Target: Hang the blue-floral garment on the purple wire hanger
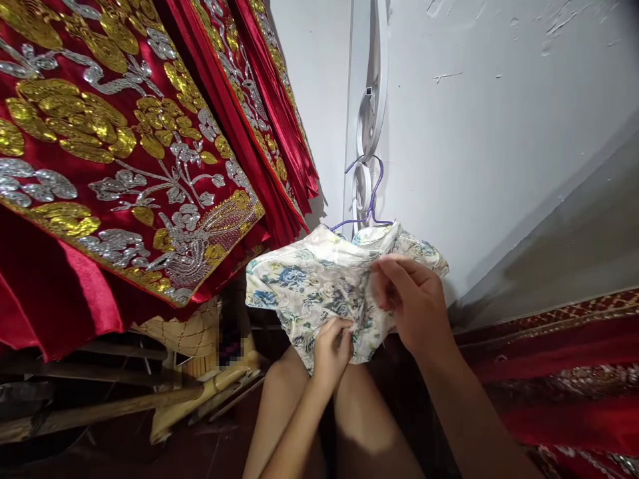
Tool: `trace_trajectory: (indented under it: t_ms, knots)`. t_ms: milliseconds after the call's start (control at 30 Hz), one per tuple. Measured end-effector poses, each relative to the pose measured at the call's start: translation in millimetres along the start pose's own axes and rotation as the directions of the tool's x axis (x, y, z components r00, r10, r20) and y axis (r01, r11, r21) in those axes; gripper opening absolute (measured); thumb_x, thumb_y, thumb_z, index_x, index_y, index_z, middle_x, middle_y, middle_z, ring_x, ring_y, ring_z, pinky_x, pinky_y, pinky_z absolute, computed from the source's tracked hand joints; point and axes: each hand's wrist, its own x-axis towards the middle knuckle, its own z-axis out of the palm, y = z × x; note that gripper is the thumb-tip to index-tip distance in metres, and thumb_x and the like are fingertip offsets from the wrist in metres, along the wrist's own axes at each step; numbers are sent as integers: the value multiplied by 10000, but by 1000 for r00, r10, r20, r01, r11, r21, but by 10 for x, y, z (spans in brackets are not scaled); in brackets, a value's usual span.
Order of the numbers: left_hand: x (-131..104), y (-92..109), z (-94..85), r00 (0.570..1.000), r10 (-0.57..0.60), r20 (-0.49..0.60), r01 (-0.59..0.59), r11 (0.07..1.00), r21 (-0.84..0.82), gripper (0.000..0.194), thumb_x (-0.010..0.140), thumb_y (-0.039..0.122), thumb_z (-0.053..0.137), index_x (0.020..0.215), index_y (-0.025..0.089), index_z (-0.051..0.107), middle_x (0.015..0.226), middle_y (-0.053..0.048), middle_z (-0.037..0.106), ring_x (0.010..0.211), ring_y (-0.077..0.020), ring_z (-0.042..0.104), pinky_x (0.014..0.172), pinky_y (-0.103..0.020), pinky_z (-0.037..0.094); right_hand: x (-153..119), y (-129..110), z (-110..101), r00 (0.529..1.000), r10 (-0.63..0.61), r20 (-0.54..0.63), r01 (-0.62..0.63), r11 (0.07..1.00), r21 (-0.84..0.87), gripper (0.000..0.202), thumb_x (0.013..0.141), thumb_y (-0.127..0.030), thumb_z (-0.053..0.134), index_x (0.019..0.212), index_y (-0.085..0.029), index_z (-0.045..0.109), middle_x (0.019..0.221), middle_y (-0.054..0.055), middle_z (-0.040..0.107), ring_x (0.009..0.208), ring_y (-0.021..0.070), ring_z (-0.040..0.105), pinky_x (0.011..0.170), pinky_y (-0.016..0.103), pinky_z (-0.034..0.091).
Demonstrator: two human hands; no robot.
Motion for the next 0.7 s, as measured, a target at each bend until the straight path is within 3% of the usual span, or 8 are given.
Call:
trace_trajectory:
  t_ms: [67, 200, 267, 367, 467, 600, 700]
  knots:
    - [128, 211, -58, 992, 75, -98, -77, 997, -14, 105, 924, 132, 562, 972, 188, 635, 876, -36, 648, 825, -158, 618, 746, -258, 483, -24, 66, -52, 999, 17, 38, -16, 1000, -19, 256, 886, -392, 680, 774, -163, 692, 443, -54, 523, 400, 67, 417, 409, 188, 293]
    - [575, 753, -151, 948, 176, -266, -216, 968, -130, 396, 940, 119, 565, 1318, 237, 551, 1059, -62, 651, 960, -165, 632, 882, -308, 513, 1, 9, -108, 995, -1, 98, 12, 993, -114, 275, 920, -391, 652, 755, -172, 672, 471, -49, 534, 428, 73, 451, 437, 189, 335]
    - [842, 956, -210, 940, 242, -241, -277, 952, -127, 437, 962, 119, 538, 1379, 248, 521, 1088, -67, 661, 963, -160, 639, 877, -305, 518, 31, -58, -110, 993, -43, 112, 61, 985, -160, 275, 932, -366, 635, 738, -175, 667, 474, -49, 531, 432, 75, 455, 445, 192, 345]
    - [1126, 1103, -293, 958, 279, -61, -282, 958, -58, 281, 973, 139, 544, 1230, 220, 624, 1047, -52, 704, 936, -149, 659, 824, -267, 514, 66, -74, -114, 988, -102, 116, 125, 970, -208, 272, 941, -332, 617, 720, -180, 660, 466, -59, 495, 426, 74, 424, 444, 198, 336]
    - [1189, 1161, -314, 963, 269, -32, -269, 963, -4, 116, 972, 165, 556, 1017, 190, 661, 875, -19, 711, 807, -129, 663, 745, -241, 506, 81, 62, -128, 985, -157, 73, 170, 960, -225, 259, 929, -342, 627, 726, -184, 654, 489, -65, 456, 443, 80, 388, 439, 210, 308]
    - [1134, 1294, -343, 937, 291, -195, -289, 957, 41, 98, 958, 185, 579, 973, 183, 675, 782, -2, 684, 741, -127, 647, 722, -248, 496, 60, 375, -151, 982, -190, 16, 184, 926, -329, 247, 869, -381, 673, 735, -173, 669, 560, -39, 505, 489, 99, 394, 454, 237, 291]
    - [1156, 1307, -542, 857, 226, -464, -245, 969, 18, 131, 974, 214, 565, 934, 174, 683, 787, 8, 651, 739, -112, 617, 719, -237, 479, -40, 597, -191, 996, -91, 22, 92, 917, -389, 270, 839, -374, 667, 663, -170, 653, 513, -49, 448, 475, 98, 355, 459, 247, 259]
